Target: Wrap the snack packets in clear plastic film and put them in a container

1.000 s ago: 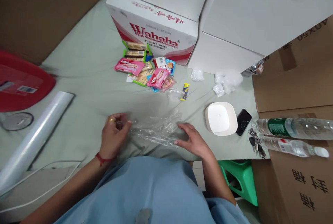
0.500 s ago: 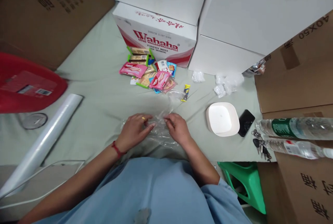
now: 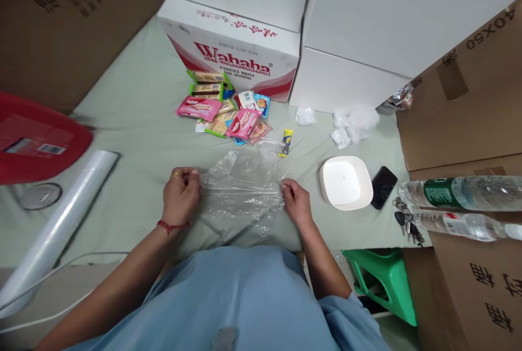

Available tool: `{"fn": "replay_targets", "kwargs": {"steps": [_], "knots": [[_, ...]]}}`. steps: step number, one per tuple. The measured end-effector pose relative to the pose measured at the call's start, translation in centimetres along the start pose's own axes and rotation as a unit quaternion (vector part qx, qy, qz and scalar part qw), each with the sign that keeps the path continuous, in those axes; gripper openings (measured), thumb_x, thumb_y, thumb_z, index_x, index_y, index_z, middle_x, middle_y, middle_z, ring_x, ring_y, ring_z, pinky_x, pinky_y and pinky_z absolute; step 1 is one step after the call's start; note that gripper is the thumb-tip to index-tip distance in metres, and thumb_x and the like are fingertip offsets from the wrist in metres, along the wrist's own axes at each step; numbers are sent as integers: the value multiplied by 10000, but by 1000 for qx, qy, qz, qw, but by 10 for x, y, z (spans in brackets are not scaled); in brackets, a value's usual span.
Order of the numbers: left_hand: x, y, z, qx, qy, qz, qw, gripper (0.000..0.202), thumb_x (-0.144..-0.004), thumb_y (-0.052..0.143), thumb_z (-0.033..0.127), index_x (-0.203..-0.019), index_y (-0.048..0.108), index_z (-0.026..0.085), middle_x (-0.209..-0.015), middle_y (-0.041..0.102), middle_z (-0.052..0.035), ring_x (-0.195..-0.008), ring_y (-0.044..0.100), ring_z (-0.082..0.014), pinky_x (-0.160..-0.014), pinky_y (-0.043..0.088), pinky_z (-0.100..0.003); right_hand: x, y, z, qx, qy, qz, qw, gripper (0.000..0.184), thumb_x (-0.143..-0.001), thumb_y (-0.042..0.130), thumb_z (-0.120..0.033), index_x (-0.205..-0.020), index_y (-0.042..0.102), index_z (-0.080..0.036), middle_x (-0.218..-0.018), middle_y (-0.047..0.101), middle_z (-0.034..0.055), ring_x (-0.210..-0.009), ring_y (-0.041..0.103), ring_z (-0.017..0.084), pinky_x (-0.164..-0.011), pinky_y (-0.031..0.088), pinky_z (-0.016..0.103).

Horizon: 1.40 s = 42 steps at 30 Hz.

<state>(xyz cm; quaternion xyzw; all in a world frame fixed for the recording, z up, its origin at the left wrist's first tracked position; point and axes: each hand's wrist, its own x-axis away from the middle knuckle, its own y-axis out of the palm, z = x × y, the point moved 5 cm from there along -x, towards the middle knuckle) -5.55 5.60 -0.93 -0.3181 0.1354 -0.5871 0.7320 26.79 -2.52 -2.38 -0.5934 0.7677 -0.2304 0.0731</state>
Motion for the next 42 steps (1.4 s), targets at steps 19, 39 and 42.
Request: {"fn": "replay_targets", "kwargs": {"steps": [19, 39, 42], "knots": [[24, 19, 23, 353, -108, -326, 870, 1206, -678, 851, 309, -1652, 160, 476, -1471, 637, -119, -489, 361, -15, -400, 303, -193, -5, 3, 2, -115, 78, 3, 990, 405, -929, 545, -650, -959, 528, -247, -818, 728, -6, -408, 438, 97, -412, 363, 263], [20, -18, 28, -57, 219, 55, 972, 206, -923, 546, 316, -1055, 669, 218, -1048, 664, -83, -975, 635, -244, -987, 511, -437, -3, 1, 8, 6, -4, 18, 1000, 341, -1003, 511, -523, -1068, 672, -230, -868, 757, 36, -699, 658, 195, -636, 512, 303], [15, -3, 31, -111, 237, 21, 965, 316, -968, 504, 407, -1116, 688, 197, -1106, 679, -136, -1149, 608, -322, -1082, 459, -522, -4, 0, 5, 13, -16, 20, 1000, 336, -1008, 505, -505, -1075, 679, -225, -872, 760, 41, -765, 683, 210, -705, 535, 320]]}}
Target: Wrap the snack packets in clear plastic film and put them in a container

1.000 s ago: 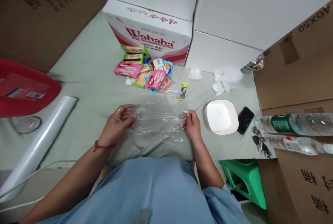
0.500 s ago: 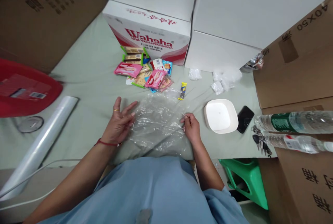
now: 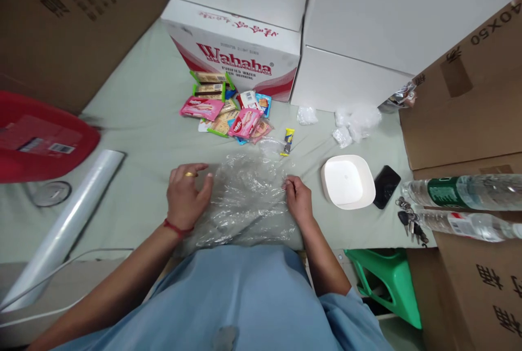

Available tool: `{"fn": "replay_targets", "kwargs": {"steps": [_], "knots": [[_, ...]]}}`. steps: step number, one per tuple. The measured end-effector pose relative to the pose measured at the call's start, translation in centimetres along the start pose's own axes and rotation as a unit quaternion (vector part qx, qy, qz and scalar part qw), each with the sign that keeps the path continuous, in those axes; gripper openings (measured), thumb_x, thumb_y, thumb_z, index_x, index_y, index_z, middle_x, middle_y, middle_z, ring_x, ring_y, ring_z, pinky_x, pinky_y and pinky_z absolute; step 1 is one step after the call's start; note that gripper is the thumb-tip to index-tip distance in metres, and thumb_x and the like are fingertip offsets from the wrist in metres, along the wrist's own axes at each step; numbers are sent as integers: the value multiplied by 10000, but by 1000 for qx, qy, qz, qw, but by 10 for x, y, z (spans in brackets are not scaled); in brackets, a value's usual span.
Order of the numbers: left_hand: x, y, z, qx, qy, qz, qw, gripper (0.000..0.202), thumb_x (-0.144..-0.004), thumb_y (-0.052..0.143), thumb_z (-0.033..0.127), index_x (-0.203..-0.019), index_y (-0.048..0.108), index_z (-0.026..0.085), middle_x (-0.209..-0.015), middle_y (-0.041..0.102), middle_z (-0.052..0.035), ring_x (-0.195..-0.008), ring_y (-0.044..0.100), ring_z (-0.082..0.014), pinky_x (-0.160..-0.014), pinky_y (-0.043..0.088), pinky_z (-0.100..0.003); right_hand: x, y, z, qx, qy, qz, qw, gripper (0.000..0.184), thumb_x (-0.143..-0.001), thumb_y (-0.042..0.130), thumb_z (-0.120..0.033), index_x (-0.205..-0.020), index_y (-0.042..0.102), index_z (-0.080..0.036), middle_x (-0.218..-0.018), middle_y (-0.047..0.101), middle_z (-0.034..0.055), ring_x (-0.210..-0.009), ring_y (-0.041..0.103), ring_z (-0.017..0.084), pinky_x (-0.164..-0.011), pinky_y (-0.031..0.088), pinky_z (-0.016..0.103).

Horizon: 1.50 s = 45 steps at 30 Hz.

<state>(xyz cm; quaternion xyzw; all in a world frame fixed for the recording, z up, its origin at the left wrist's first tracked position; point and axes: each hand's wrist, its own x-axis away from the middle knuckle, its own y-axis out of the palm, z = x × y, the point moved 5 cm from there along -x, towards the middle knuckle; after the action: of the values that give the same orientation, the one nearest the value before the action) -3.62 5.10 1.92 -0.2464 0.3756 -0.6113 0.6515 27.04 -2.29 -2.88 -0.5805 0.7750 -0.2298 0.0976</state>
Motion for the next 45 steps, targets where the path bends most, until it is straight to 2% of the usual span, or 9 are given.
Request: {"fn": "replay_targets", "kwargs": {"steps": [5, 9, 13, 17, 21, 28, 33, 39, 45], "knots": [[-30, 38, -15, -39, -71, -82, 993, 540, -812, 712, 593, -1170, 705, 189, -1427, 550, -221, -1431, 399, -466, -1152, 353, -681, 1, 1, -4, 17, -20, -2, 1000, 327, -1007, 502, -480, -1047, 697, -221, -864, 762, 43, -799, 695, 217, -790, 548, 338], [-49, 55, -5, 41, -34, -127, 990, 237, -715, 784, 373, -826, 662, 203, -1490, 536, -158, -1555, 246, -464, -1242, 239, -657, 1, 0, -5, 33, -20, -5, 999, 334, -1005, 505, -478, -1051, 709, -218, -862, 770, 44, -774, 694, 217, -799, 554, 347], [-56, 54, 1, 203, -31, -176, 963, 253, -776, 664, 378, -720, 479, 216, -1259, 675, -134, -1244, 609, -295, -1104, 467, -467, 1, -1, -1, 23, -3, -2, 1000, 345, -1002, 514, -499, -1060, 711, -222, -856, 770, 43, -771, 699, 222, -786, 558, 347], [-58, 49, -1, 323, -101, -215, 916, 399, -731, 731, 510, -858, 488, 220, -1212, 693, -112, -958, 677, -197, -833, 543, -335, 0, 0, 2, 17, 3, -2, 1000, 333, -1008, 509, -502, -1057, 708, -240, -861, 766, 38, -769, 694, 221, -741, 551, 334], [-62, 49, 1, 190, -93, -237, 948, 787, -592, 835, 483, -1289, 588, 210, -1211, 692, -79, -763, 623, -168, -722, 509, -326, -1, 2, 0, 30, -12, -9, 999, 312, -1013, 503, -467, -1033, 712, -235, -858, 765, 35, -758, 690, 215, -739, 542, 329], [-75, 55, -11, 80, -4, -362, 929, 201, -664, 674, 408, -759, 756, 251, -691, 678, -11, -681, 618, -220, -675, 468, -327, 2, 0, 4, 19, -4, 2, 1000, 320, -1013, 509, -473, -1061, 711, -229, -857, 763, 31, -759, 694, 214, -762, 540, 331], [-80, 31, 5, 228, 25, -320, 919, 264, -720, 721, 484, -749, 691, 224, -1018, 738, -78, -1026, 670, -260, -944, 542, -384, 1, 0, 3, 29, -14, 7, 999, 322, -1010, 508, -468, -1051, 712, -222, -842, 762, 32, -766, 696, 214, -787, 539, 331], [-64, 36, 22, 483, -166, -339, 790, 500, -663, 896, 558, -819, 578, 204, -1016, 737, -53, -788, 710, -189, -733, 594, -347, 1, 0, 3, 36, -19, 4, 999, 320, -1015, 500, -455, -1040, 713, -218, -846, 763, 26, -740, 686, 197, -750, 531, 307], [-75, 41, 4, 451, -178, -246, 839, 534, -525, 988, 476, -796, 629, 186, -674, 578, 49, -565, 481, -76, -528, 383, -204, 2, 0, 2, 48, -27, 12, 998, 322, -1010, 497, -455, -1024, 719, -222, -839, 766, 32, -737, 687, 207, -762, 531, 319]]}}
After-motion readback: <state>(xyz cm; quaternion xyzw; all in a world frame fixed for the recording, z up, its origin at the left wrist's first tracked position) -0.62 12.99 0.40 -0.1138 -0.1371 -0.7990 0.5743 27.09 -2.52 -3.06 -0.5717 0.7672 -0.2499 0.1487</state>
